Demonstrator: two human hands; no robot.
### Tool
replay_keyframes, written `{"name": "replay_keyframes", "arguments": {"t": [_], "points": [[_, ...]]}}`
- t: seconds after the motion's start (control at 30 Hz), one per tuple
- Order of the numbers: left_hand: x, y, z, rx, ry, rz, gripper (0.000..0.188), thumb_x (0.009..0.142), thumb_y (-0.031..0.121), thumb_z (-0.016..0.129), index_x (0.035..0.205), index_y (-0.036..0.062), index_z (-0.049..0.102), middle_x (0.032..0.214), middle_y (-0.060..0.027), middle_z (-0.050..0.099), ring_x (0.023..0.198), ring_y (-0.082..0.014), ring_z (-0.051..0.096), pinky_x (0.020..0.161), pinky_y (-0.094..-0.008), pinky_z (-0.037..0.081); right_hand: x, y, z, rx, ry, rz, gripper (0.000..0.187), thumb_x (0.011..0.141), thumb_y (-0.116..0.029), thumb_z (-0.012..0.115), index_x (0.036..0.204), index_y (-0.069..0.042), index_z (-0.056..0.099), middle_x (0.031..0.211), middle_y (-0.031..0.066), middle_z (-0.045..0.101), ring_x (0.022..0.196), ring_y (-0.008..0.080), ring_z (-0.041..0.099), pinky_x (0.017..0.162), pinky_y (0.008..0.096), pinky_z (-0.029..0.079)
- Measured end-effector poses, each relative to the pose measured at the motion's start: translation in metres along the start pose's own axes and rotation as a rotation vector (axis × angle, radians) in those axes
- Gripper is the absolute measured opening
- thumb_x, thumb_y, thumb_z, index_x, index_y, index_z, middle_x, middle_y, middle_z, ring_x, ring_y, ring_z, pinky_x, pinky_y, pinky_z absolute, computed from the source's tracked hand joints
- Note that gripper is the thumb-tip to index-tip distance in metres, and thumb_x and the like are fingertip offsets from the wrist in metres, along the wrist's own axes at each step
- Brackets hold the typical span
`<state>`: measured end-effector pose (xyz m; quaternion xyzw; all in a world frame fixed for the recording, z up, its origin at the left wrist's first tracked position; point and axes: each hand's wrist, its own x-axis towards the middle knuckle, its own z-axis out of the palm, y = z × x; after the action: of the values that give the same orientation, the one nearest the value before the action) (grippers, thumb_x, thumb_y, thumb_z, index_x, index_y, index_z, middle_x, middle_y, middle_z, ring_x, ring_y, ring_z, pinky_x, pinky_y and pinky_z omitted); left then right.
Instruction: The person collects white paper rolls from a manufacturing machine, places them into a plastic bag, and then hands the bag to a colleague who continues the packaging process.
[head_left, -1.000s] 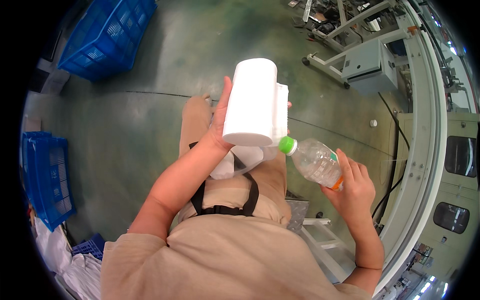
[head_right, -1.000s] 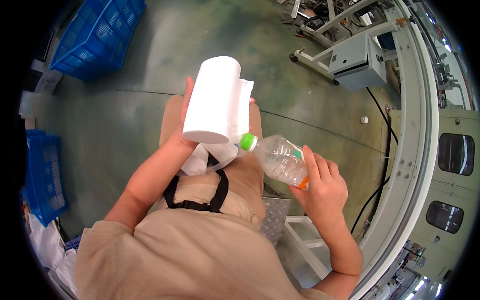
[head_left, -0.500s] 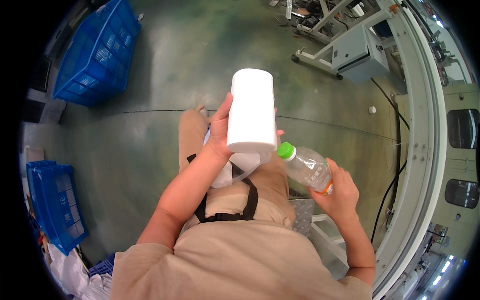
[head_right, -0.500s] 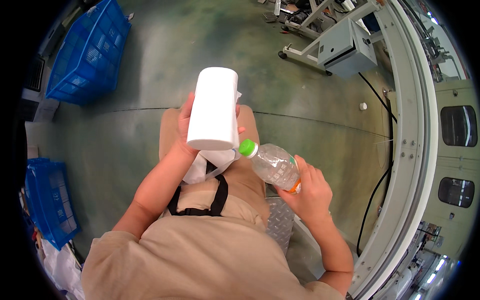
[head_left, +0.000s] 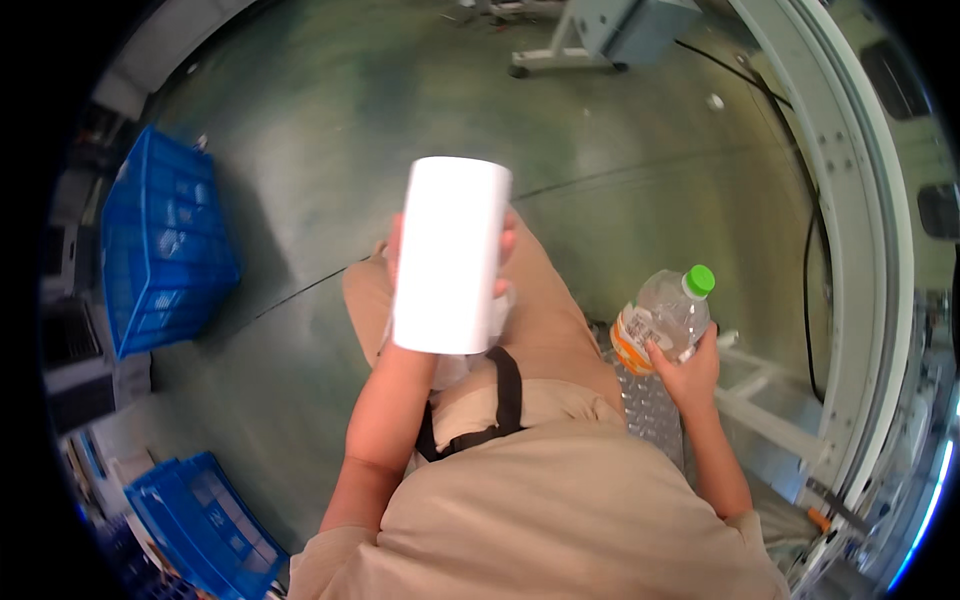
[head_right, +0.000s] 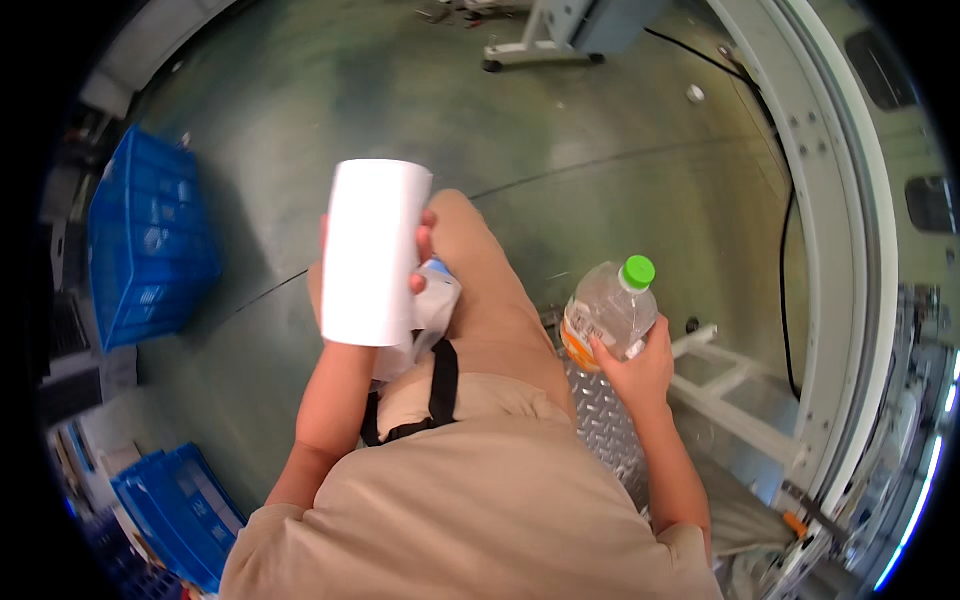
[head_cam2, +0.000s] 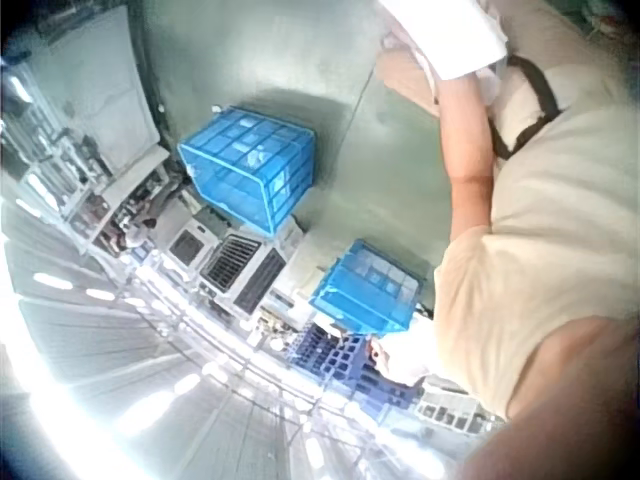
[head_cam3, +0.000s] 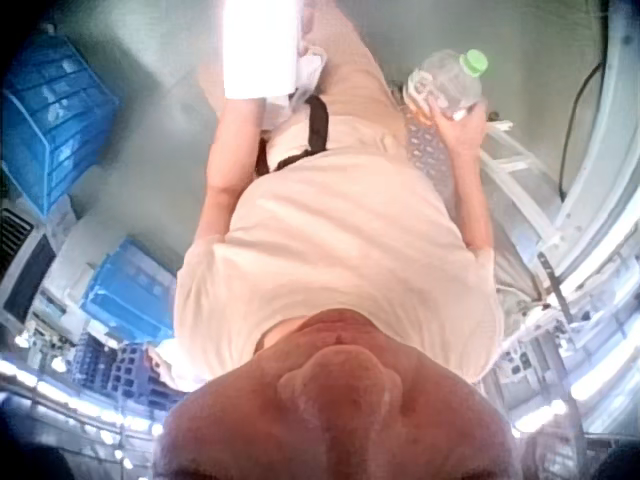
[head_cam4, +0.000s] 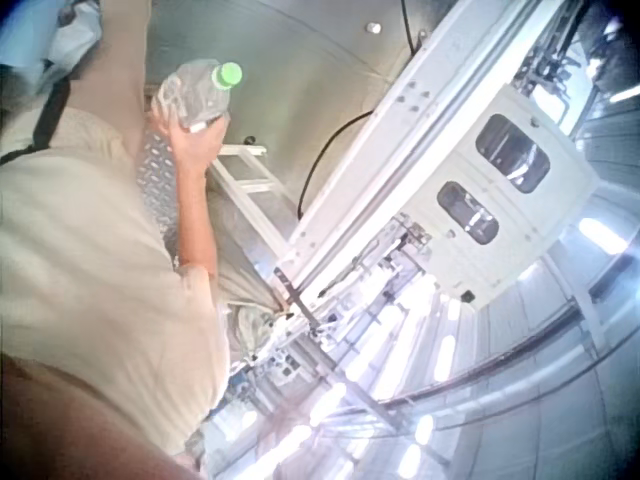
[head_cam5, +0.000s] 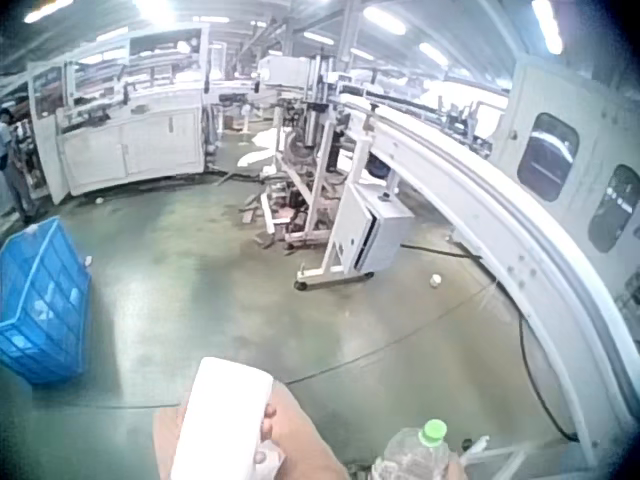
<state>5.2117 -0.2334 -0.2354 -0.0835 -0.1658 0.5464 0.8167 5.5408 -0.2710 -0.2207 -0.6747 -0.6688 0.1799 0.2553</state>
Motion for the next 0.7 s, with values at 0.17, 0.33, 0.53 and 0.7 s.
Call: {"name": "replay_keyframes", "arguments": {"t": [0.17,0.33,0.53,0.7], "points": [[0.008,-0.005,0.021,0.304,0.089,-0.131,0.102,0.070,0.036,0.071,0.140,0.0074,0.002,0.110,-0.0156,0.035,0.092,-0.0278,0.045,0.061,-0.0450,0.047,-0.038,0.065,-0.013,-0.090,0.117,0.358,0.064,0.061,-0.030,0.078,0.106,-0.001,0.044,0.098,0.0152,0.059,0.090,0.0278,0.059,0.078,0.0347,0.046],[0.023,-0.010,0.006,0.216,0.183,-0.248,0.098,0.071,0.034,0.068,0.141,0.0127,0.002,0.131,-0.0185,0.031,0.100,-0.0299,0.048,0.065,-0.0470,0.048,-0.123,0.138,-0.022,0.041,0.364,0.682,0.064,0.062,-0.030,0.078,0.104,0.001,0.042,0.098,0.0163,0.059,0.091,0.0260,0.059,0.079,0.0336,0.045],[0.033,-0.018,-0.020,-0.022,0.113,-0.440,0.090,0.077,0.043,0.061,0.140,0.0127,0.004,0.125,-0.0229,0.035,0.105,-0.0340,0.048,0.071,-0.0517,0.046,-0.204,0.180,-0.013,0.110,0.724,0.917,0.062,0.067,-0.023,0.076,0.108,0.004,0.038,0.108,0.0175,0.053,0.097,0.0221,0.054,0.086,0.0319,0.042],[0.045,-0.039,-0.015,0.128,0.312,-0.422,0.089,0.077,0.042,0.060,0.140,0.0103,0.005,0.119,-0.0206,0.039,0.097,-0.0306,0.051,0.065,-0.0474,0.047,-0.210,0.166,-0.008,0.140,0.860,0.989,0.078,0.068,-0.022,0.076,0.123,0.006,0.028,0.118,0.0175,0.048,0.109,0.0235,0.048,0.095,0.0337,0.037]]}}
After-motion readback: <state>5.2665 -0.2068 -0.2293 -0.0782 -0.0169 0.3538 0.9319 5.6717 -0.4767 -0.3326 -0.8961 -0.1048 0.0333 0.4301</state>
